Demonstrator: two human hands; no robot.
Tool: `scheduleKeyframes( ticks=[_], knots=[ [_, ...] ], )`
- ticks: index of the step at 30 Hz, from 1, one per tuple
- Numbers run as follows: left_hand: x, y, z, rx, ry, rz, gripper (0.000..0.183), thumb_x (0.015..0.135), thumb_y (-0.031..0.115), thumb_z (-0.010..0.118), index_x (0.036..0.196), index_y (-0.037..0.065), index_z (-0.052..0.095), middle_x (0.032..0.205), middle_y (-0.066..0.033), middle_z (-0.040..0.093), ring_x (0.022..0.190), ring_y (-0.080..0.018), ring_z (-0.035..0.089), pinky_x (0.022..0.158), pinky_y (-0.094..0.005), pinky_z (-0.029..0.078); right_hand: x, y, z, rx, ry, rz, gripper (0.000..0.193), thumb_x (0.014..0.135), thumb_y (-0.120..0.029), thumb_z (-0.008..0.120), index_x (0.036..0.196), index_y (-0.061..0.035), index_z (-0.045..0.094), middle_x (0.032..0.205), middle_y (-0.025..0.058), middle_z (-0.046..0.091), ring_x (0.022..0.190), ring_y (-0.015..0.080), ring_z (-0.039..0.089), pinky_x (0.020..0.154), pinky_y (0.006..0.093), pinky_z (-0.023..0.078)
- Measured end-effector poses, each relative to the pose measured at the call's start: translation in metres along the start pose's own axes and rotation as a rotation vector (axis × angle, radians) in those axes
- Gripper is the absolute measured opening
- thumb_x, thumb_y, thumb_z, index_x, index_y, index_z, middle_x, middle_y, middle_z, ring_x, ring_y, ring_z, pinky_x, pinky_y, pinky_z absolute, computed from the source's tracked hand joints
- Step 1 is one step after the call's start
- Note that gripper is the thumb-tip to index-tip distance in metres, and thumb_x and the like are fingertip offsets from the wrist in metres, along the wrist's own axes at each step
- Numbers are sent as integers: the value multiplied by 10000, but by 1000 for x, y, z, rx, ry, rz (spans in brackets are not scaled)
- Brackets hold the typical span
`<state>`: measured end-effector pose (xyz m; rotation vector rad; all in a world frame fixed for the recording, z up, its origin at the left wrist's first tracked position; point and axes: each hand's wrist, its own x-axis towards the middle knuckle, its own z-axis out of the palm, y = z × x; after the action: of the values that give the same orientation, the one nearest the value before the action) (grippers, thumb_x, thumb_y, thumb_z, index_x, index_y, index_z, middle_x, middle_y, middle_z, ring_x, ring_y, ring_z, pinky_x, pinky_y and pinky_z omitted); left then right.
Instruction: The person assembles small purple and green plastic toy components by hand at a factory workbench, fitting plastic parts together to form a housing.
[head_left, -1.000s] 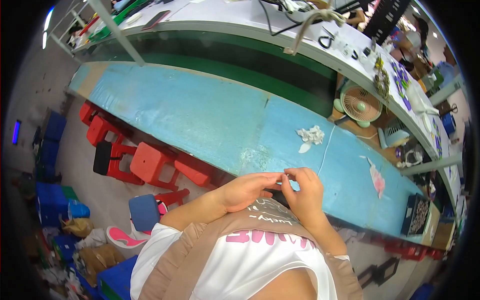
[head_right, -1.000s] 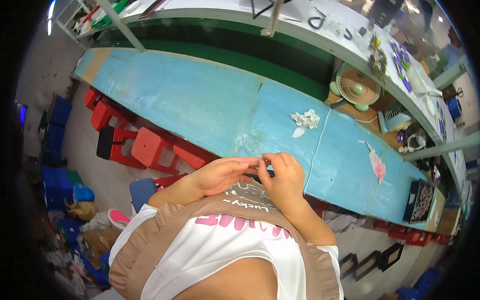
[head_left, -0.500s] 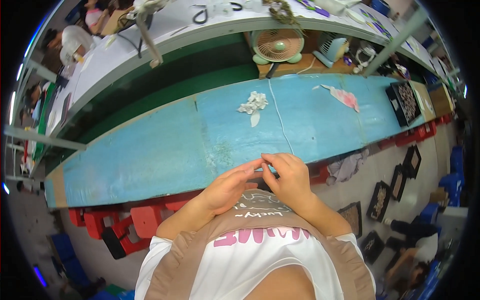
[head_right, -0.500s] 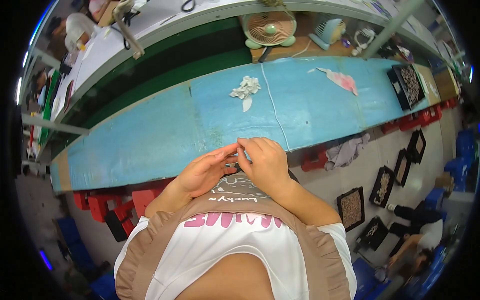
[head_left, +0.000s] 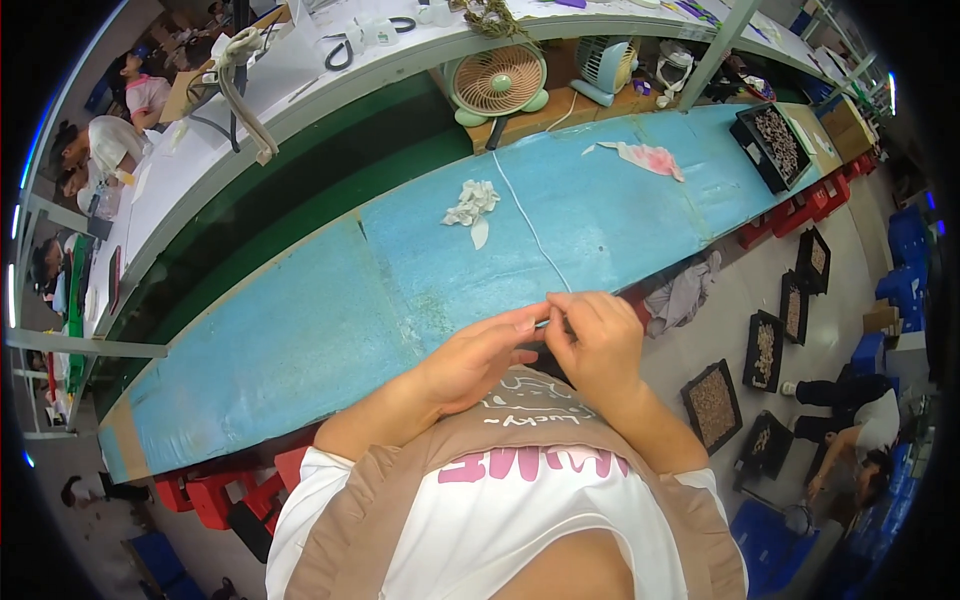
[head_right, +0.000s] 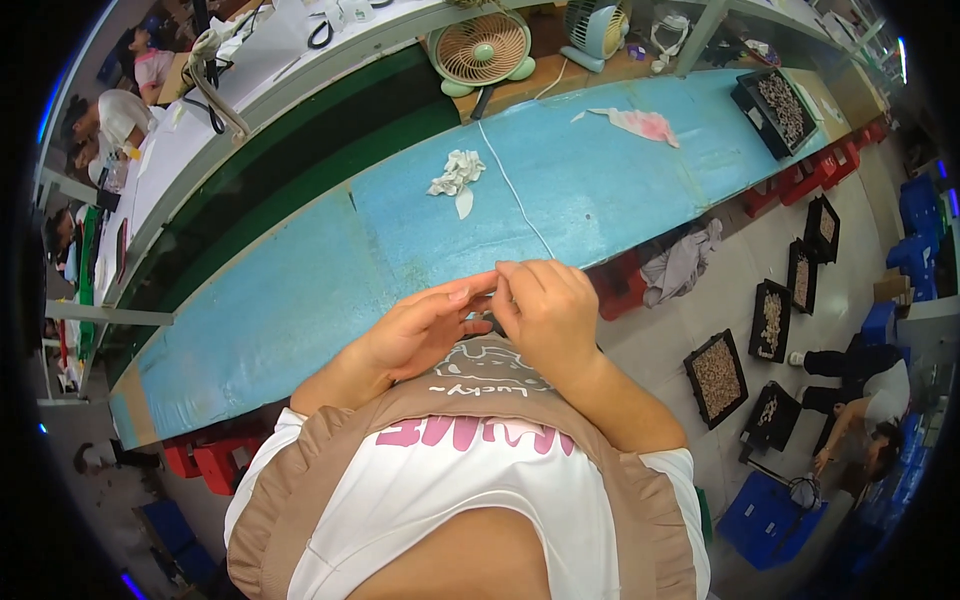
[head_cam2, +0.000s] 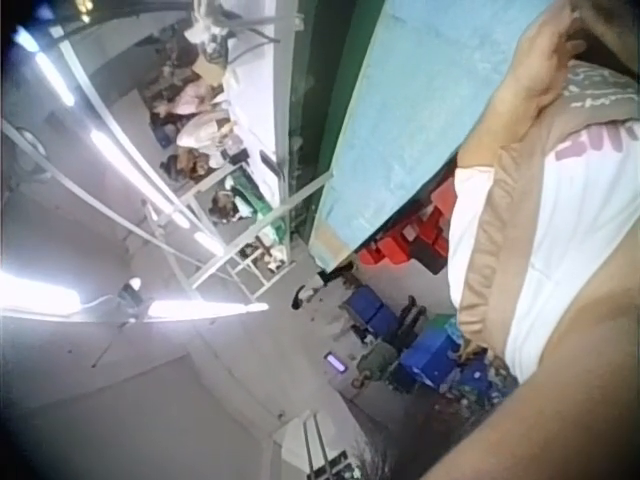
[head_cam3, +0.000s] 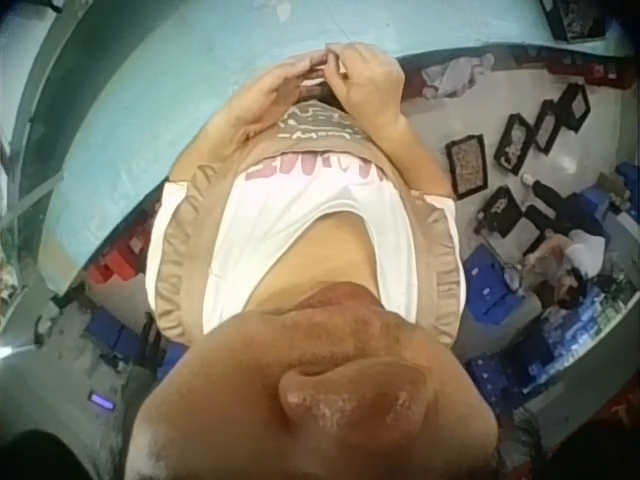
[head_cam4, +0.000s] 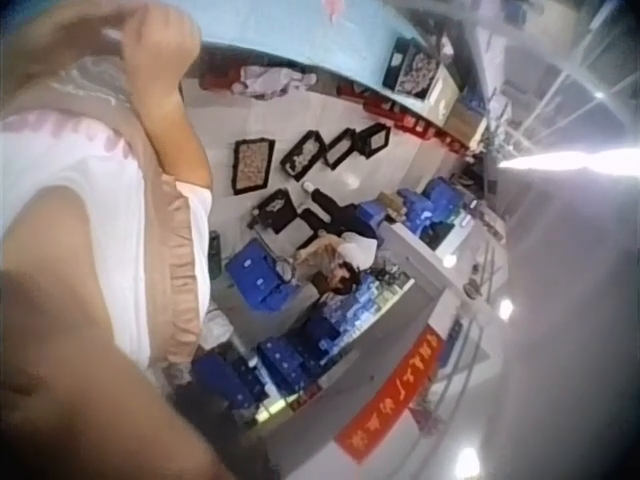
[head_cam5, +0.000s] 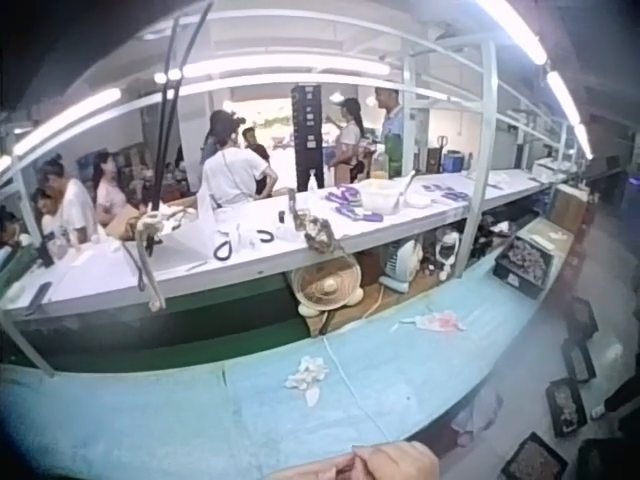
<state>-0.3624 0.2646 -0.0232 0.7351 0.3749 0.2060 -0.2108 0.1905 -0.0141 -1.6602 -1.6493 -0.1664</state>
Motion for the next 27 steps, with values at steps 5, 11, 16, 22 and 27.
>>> scheduleKeyframes(
  ticks=[5, 11, 16, 22, 27],
  knots=[
    [-10, 33, 27, -33, -62, 38, 563, 911, 373, 326, 1329, -4, 293, 1369, -101, 313, 1221, -197, 329, 979, -339, 282, 20, -9, -29, 248, 101, 148, 36, 725, -40, 597, 761, -37, 594, 691, 70, 581, 632, 190, 562, 587, 307, 433],
    [-24, 54, 59, -198, -372, 236, 859, 847, 630, 131, 1347, -69, 151, 1432, -183, 110, 1290, -234, 227, 1006, -325, 251, 24, -27, -79, 1714, 38, 110, 301, 892, -325, 440, 729, -78, 494, 690, 54, 529, 640, 182, 511, 844, 465, 425],
    [-28, 54, 66, -17, -448, 218, 960, 797, 698, 57, 1344, -90, 100, 1429, -212, 81, 1310, -220, 184, 1020, -309, 215, 23, -41, -86, 1760, -41, 58, 373, 901, -393, 397, 651, -120, 446, 624, 12, 459, 612, 149, 457, 1016, 553, 216],
    [-23, 57, 62, -21, -435, 207, 962, 797, 700, 65, 1344, -90, 110, 1424, -213, 108, 1304, -212, 197, 1014, -306, 214, 29, -39, -82, 1757, -33, 45, 387, 897, -410, 397, 644, -120, 443, 611, 10, 455, 603, 147, 456, 1014, 569, 198],
    [-24, 55, 64, 18, -397, 185, 939, 807, 690, 83, 1344, -77, 150, 1427, -192, 130, 1289, -201, 222, 1012, -302, 207, 26, -42, -77, 1741, -12, -24, 427, 897, -454, 355, 688, -99, 466, 663, 38, 492, 628, 165, 483, 1014, 562, 199]
  ],
)
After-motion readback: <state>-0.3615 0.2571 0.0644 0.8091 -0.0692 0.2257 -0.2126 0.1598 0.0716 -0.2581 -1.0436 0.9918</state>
